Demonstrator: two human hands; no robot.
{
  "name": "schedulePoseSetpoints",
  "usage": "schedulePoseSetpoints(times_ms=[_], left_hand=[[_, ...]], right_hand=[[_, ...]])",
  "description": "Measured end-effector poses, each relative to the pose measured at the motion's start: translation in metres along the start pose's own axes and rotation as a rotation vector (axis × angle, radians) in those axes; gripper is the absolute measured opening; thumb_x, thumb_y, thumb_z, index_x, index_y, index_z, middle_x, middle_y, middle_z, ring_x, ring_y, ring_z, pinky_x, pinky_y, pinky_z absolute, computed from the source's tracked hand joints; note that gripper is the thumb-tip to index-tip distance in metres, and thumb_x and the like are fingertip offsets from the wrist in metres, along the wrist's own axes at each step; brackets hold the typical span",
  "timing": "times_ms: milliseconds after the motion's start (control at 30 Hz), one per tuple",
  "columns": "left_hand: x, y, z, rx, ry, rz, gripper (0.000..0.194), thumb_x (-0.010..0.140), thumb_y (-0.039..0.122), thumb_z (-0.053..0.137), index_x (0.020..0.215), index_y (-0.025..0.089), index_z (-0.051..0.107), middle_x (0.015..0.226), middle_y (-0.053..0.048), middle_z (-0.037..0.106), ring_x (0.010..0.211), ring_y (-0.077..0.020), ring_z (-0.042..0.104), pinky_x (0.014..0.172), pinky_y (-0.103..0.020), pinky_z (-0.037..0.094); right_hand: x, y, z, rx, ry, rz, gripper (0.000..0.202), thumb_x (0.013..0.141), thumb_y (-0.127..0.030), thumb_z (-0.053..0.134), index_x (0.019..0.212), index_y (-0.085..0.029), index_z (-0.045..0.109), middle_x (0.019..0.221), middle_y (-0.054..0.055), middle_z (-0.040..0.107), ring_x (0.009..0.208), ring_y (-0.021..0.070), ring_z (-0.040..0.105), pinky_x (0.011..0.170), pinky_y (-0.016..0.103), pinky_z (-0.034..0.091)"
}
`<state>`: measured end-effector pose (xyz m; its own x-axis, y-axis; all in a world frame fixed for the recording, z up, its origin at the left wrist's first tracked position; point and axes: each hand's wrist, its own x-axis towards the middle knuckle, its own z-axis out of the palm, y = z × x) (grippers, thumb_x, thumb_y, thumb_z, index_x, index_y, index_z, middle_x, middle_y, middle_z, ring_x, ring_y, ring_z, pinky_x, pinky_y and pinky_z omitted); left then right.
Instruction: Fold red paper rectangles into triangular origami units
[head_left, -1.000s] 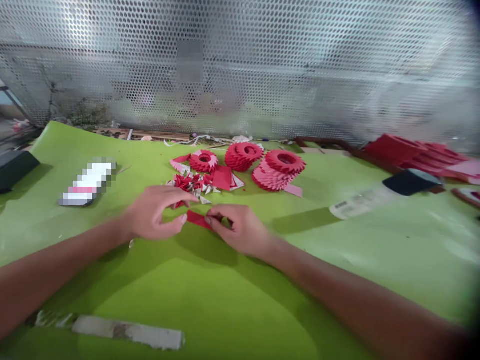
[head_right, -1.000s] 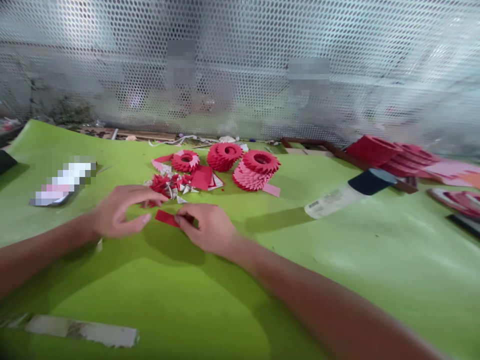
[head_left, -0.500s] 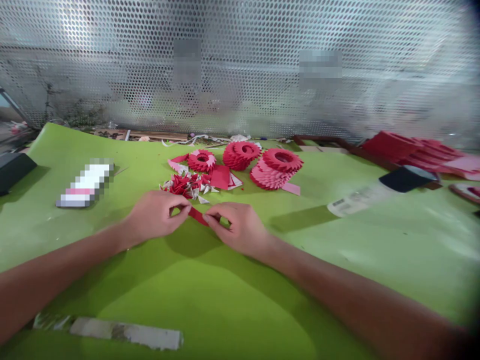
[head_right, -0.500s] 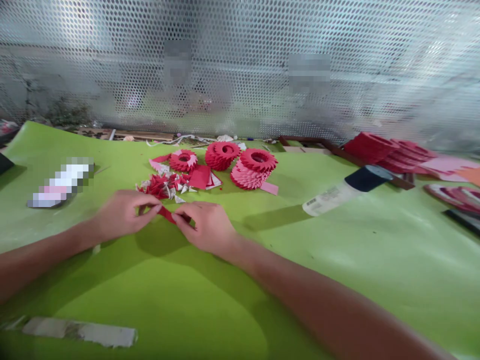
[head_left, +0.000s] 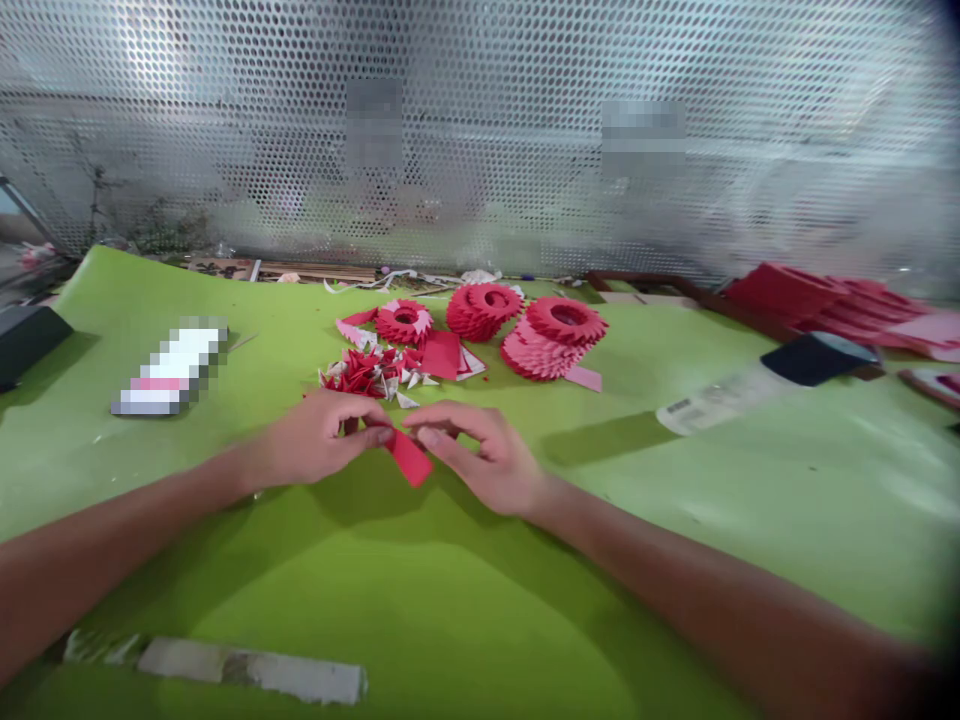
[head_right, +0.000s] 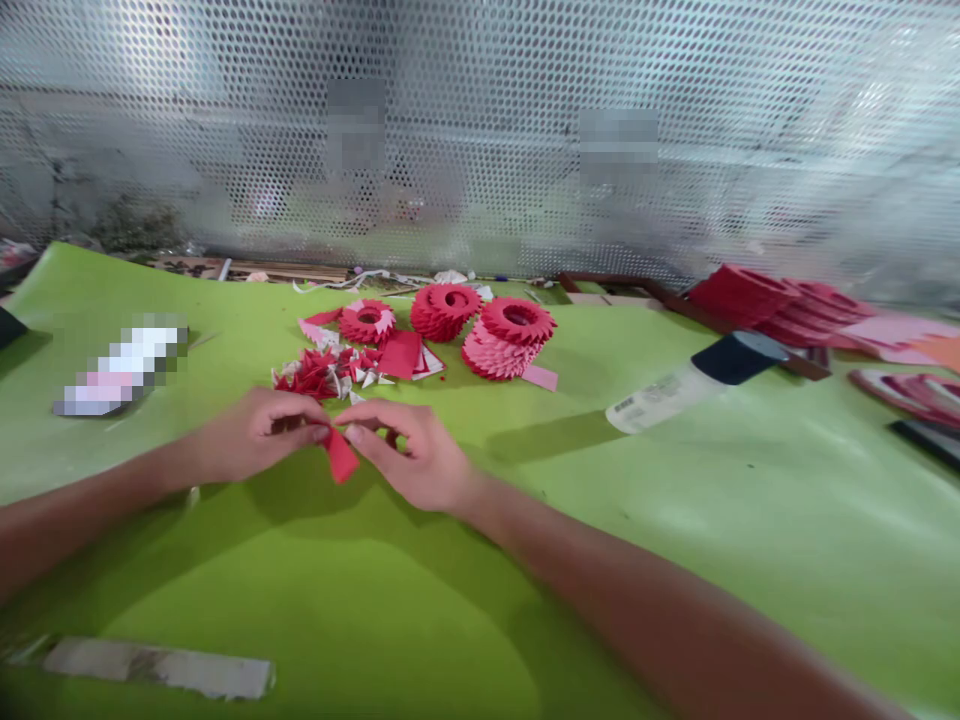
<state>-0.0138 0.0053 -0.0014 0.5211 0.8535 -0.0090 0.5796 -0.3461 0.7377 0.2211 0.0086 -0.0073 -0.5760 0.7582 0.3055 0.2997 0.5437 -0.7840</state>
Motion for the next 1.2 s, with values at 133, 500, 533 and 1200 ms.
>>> schedulePoseSetpoints(times_ms=[133,500,533,1200], left_hand=[[0.000,-0.003,-0.002,-0.195,-0.135,0.038,0.037,0.096,0.050,0.057,0.092,0.017,0.072,0.077,-0.003,0.068,0.059,-0.0113,0.052,0.052,-0.022,0.035],[0.001,-0.005,-0.005,-0.235,-0.185,0.053,0.035,0.090,0.049,0.066,0.082,0.015,0.072,0.072,-0.001,0.067,0.062,-0.0118,0.054,0.055,-0.022,0.038],[0.002,-0.005,-0.005,-0.222,-0.172,0.054,0.035,0.091,0.048,0.065,0.083,0.016,0.073,0.073,-0.002,0.067,0.063,-0.0121,0.055,0.056,-0.022,0.039],[-0.002,0.003,0.004,-0.051,0.042,0.135,0.022,0.090,0.034,0.065,0.083,0.016,0.076,0.075,-0.004,0.073,0.062,-0.0132,0.061,0.055,-0.023,0.044]], right_hand=[[-0.001,-0.002,-0.001,0.141,-0.127,-0.107,0.027,0.095,-0.016,0.051,0.111,-0.021,0.072,0.104,0.006,0.078,0.089,0.0167,0.073,0.074,0.029,0.058],[-0.008,-0.004,0.008,-0.013,-0.269,-0.221,0.024,0.098,-0.016,0.056,0.111,-0.023,0.075,0.102,0.005,0.079,0.085,0.0156,0.073,0.077,0.028,0.057],[-0.008,-0.003,0.008,-0.032,-0.283,-0.225,0.023,0.099,-0.018,0.057,0.112,-0.022,0.075,0.102,0.006,0.079,0.085,0.0158,0.073,0.077,0.028,0.057],[-0.008,-0.002,0.012,0.086,-0.122,0.064,0.019,0.091,-0.033,0.070,0.090,-0.017,0.081,0.069,0.002,0.075,0.044,0.0075,0.048,0.036,0.020,0.030]])
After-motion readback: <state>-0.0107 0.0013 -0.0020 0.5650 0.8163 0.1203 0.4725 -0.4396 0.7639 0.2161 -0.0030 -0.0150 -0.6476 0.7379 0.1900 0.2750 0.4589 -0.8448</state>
